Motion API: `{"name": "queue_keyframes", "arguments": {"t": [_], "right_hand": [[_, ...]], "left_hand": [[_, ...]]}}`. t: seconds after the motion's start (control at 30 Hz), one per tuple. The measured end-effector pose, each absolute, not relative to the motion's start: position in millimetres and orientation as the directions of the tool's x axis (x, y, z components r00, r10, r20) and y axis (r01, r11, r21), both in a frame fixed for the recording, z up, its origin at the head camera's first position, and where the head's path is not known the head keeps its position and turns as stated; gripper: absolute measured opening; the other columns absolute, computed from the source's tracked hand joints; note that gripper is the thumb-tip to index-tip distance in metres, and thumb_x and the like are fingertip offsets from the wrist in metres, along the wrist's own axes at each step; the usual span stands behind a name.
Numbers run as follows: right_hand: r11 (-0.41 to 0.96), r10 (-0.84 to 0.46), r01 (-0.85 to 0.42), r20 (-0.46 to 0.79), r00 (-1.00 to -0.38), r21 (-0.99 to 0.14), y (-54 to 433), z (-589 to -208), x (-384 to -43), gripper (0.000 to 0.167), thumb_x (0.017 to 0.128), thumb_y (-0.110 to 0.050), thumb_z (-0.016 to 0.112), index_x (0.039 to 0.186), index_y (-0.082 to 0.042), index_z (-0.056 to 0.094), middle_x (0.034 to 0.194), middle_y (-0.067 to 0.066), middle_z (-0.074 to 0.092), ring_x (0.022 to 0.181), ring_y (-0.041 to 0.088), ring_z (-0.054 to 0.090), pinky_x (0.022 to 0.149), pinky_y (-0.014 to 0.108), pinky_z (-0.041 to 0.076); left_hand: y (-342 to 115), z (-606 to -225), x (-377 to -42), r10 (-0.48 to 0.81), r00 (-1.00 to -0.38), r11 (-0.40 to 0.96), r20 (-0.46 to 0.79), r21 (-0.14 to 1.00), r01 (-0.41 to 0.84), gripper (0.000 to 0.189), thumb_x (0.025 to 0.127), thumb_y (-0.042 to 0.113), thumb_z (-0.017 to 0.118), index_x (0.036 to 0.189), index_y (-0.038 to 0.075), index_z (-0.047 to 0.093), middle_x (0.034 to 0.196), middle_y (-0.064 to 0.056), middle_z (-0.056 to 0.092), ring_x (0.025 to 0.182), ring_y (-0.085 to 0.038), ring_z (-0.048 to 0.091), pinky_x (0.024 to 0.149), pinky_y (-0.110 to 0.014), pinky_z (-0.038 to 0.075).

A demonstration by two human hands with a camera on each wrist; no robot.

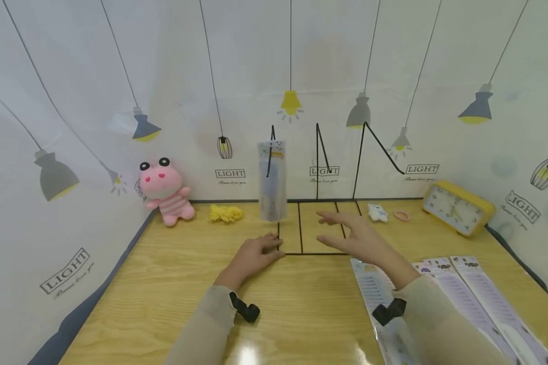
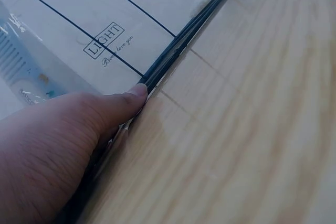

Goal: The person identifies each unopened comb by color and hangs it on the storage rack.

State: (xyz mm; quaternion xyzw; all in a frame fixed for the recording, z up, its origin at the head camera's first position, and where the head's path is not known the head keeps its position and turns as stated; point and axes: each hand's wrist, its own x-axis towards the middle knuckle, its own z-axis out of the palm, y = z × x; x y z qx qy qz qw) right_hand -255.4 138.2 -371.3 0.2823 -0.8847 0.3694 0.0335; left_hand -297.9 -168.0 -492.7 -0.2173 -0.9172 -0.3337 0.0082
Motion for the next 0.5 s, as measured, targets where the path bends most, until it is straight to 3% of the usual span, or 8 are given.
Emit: {"name": "queue_keyframes", "arguments": {"t": [0.1,0.2,0.33,0.43,0.5], "right_hand": [[0.555,-0.533,-0.557,0.250,-0.808,-0.618,173,-400,-254,0.054,0.098,-0.039,0.067,0.146,-0.018,0.055,0.132,0.004,0.066,0.121,0.028,0.060,0.094,0.061,0.050],[0.529,-0.583,-0.621,0.284,-0.761,-0.579,204,-429,-253,0.042,0.098,-0.023,0.069,0.136,-0.007,0.063,0.126,0.009,0.069,0.114,0.030,0.065,0.092,0.056,0.054],[0.497,-0.601,-0.731,0.423,-0.678,-0.467,230,-459,-255,0.035,0.088,-0.005,0.076,0.121,0.001,0.068,0.112,0.010,0.072,0.096,0.027,0.068,0.078,0.038,0.059],[0.522,-0.576,-0.764,0.503,-0.644,-0.379,240,-475,-259,0.040,0.080,-0.003,0.081,0.117,0.000,0.069,0.108,0.009,0.071,0.093,0.022,0.063,0.077,0.034,0.054],[0.556,-0.554,-0.750,0.514,-0.655,-0.357,244,-482,-262,0.042,0.077,-0.005,0.083,0.118,-0.003,0.070,0.108,0.007,0.070,0.093,0.020,0.059,0.077,0.034,0.050]], "left_hand": [[-169,-492,-298,0.394,-0.907,0.681,0.146,0.616,0.395,0.049,0.097,0.048,0.065,0.139,0.022,0.063,0.152,0.004,0.048,0.144,-0.016,0.038,0.119,-0.041,0.030],[-169,-492,-298,0.395,-0.909,0.679,0.134,0.623,0.388,0.049,0.097,0.047,0.064,0.140,0.022,0.062,0.153,0.004,0.046,0.145,-0.017,0.036,0.120,-0.043,0.029],[-169,-491,-296,0.390,-0.912,0.683,0.124,0.626,0.377,0.050,0.097,0.048,0.064,0.141,0.023,0.062,0.153,0.004,0.046,0.146,-0.018,0.035,0.120,-0.045,0.029],[-169,-492,-295,0.386,-0.914,0.688,0.127,0.619,0.377,0.050,0.097,0.048,0.064,0.140,0.023,0.062,0.153,0.004,0.046,0.145,-0.017,0.036,0.120,-0.044,0.029],[-168,-491,-295,0.386,-0.913,0.687,0.128,0.621,0.377,0.050,0.097,0.048,0.064,0.140,0.023,0.062,0.153,0.004,0.046,0.145,-0.017,0.036,0.120,-0.044,0.028]]}}
